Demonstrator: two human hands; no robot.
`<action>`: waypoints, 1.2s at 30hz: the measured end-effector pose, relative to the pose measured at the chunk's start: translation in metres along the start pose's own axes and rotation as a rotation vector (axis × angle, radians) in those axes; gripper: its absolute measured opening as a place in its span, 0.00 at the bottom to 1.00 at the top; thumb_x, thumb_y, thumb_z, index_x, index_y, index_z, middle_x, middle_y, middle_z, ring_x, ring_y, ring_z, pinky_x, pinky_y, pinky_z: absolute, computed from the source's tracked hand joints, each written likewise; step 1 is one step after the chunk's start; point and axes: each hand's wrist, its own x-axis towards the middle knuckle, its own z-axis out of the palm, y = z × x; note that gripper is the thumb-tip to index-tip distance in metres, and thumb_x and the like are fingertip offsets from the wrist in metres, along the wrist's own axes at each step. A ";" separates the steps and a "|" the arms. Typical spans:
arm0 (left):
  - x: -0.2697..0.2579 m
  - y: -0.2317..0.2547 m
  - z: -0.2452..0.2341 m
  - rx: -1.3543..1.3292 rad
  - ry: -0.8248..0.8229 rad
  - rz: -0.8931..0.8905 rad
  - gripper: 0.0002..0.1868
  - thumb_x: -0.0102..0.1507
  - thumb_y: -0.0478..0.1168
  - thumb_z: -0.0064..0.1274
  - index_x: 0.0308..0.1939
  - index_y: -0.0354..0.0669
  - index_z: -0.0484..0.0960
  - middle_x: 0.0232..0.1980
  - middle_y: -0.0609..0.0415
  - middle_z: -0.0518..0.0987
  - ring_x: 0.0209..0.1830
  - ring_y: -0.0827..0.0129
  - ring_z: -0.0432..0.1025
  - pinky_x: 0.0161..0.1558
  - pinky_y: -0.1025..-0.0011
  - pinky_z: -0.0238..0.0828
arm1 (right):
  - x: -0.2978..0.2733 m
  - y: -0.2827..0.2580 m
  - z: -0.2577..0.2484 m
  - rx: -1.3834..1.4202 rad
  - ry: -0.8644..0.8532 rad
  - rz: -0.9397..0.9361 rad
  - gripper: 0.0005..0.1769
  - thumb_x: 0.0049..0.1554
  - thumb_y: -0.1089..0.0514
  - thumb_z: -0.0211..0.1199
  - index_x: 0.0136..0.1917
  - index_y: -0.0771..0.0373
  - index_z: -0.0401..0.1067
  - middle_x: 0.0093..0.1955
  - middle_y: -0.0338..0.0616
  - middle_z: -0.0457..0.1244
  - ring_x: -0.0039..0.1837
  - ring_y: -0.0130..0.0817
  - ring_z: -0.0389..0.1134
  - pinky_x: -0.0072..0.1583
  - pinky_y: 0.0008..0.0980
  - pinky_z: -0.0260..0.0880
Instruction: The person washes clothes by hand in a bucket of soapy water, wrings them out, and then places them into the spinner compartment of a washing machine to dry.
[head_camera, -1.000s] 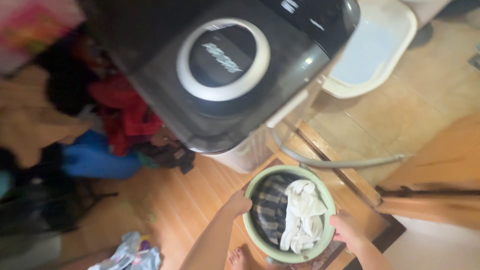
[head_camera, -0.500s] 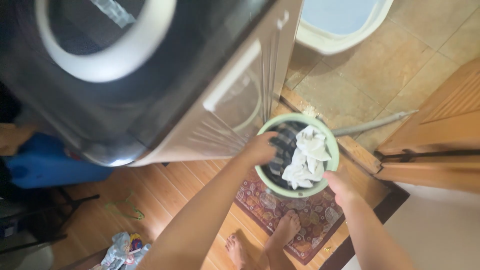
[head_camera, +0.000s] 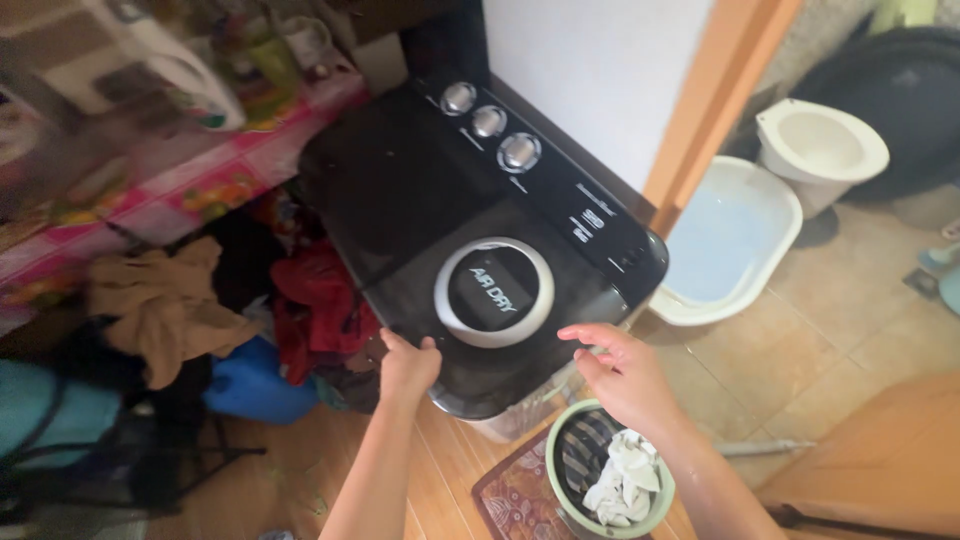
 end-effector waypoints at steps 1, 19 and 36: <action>0.007 -0.006 -0.003 0.030 -0.034 0.009 0.47 0.60 0.54 0.58 0.71 0.26 0.54 0.60 0.28 0.76 0.63 0.42 0.71 0.64 0.58 0.66 | 0.002 -0.016 0.004 -0.046 -0.023 -0.035 0.15 0.56 0.64 0.61 0.56 0.57 0.79 0.57 0.38 0.72 0.54 0.32 0.75 0.53 0.32 0.75; -0.033 0.227 -0.192 -0.454 -0.466 0.774 0.28 0.63 0.58 0.56 0.38 0.30 0.85 0.33 0.48 0.88 0.31 0.68 0.85 0.37 0.70 0.81 | 0.041 -0.066 0.141 -0.691 -0.303 -0.284 0.19 0.58 0.54 0.60 0.62 0.55 0.73 0.58 0.45 0.68 0.67 0.46 0.66 0.66 0.42 0.65; 0.095 0.046 -0.054 0.533 -0.691 0.483 0.27 0.66 0.59 0.46 0.41 0.37 0.86 0.45 0.41 0.83 0.45 0.52 0.77 0.50 0.61 0.75 | 0.095 -0.082 0.101 -0.754 -0.133 -0.087 0.13 0.52 0.57 0.63 0.52 0.51 0.78 0.47 0.40 0.73 0.47 0.38 0.76 0.50 0.37 0.76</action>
